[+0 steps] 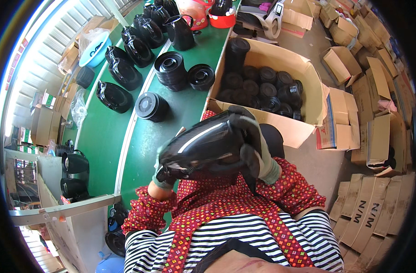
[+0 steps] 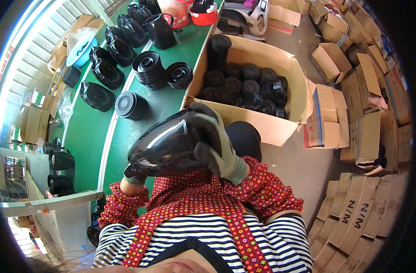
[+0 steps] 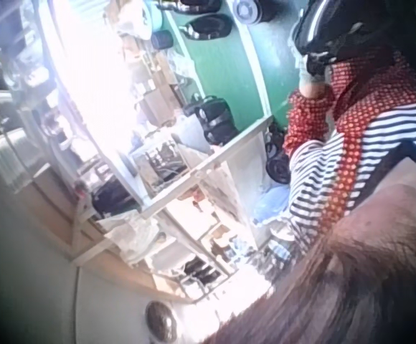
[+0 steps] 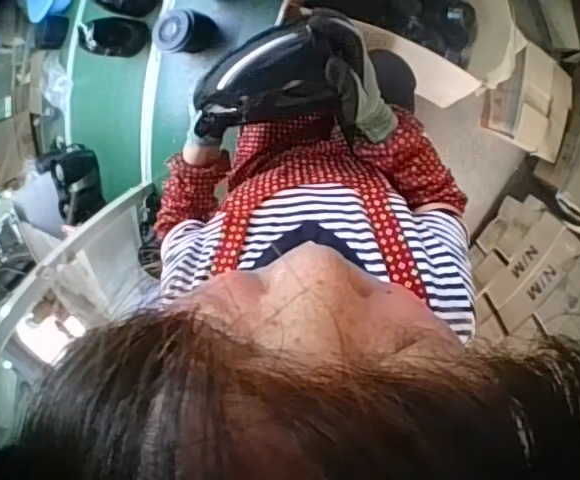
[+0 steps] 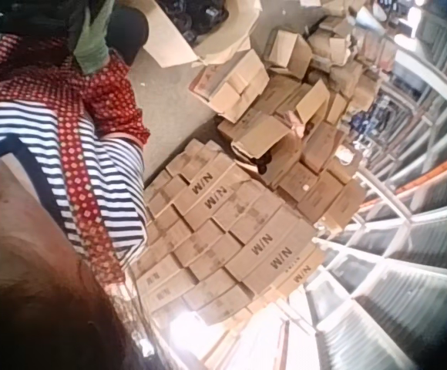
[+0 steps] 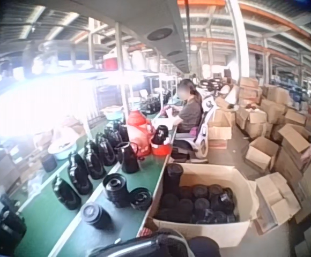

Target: The person repeatedly picks up black kettle bodies and lids from a green workbench, inserts a metal rod into the kettle opening, and places the assembled units into a cardboard box. The process is repeated for multiple units in a continuous assembly-line manner.

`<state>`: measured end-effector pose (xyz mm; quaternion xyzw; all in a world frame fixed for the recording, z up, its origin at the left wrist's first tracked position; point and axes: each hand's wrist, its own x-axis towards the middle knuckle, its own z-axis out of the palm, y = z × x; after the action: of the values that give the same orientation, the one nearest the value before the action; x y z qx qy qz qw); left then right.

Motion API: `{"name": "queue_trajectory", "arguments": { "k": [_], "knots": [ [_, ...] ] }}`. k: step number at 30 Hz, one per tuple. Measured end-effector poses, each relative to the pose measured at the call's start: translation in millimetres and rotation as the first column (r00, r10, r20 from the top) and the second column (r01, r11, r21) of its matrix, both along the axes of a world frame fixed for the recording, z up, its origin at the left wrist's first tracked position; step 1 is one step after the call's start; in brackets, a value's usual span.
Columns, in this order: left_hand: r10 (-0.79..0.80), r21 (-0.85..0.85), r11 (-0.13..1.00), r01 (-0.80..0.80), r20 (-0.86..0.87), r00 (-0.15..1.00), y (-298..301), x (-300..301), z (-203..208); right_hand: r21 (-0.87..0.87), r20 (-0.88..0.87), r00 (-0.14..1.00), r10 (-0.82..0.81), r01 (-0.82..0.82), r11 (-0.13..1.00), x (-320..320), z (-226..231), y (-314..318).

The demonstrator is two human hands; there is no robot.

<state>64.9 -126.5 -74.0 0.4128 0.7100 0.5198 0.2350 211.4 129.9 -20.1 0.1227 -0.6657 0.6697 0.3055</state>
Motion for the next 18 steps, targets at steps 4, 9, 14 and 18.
{"name": "queue_trajectory", "arguments": {
  "k": [4, 9, 14, 18],
  "knots": [
    [0.169, 0.233, 0.898, -0.372, 0.599, 0.783, 1.4, -3.1, 39.8, -0.536, 0.142, 0.979, 0.146, -0.048, 0.843, -6.1, -43.7, -4.1],
    [0.355, -0.081, 0.935, -0.346, 0.235, 0.905, -4.0, -29.8, 47.9, -0.651, 0.258, 0.949, 0.181, 0.032, 0.758, -12.8, -66.8, -18.1],
    [0.125, -0.261, 0.911, -0.319, -0.563, 0.817, 25.6, -23.3, 133.7, -0.241, 0.404, 0.906, -0.127, 0.240, 0.940, -5.1, -49.5, -16.5],
    [0.011, -0.531, 0.772, -0.350, -0.539, 0.842, 46.6, -7.1, 145.1, 0.541, 0.070, 0.997, -0.013, -0.027, 0.841, -11.7, 11.5, -20.5]
  ]
}}
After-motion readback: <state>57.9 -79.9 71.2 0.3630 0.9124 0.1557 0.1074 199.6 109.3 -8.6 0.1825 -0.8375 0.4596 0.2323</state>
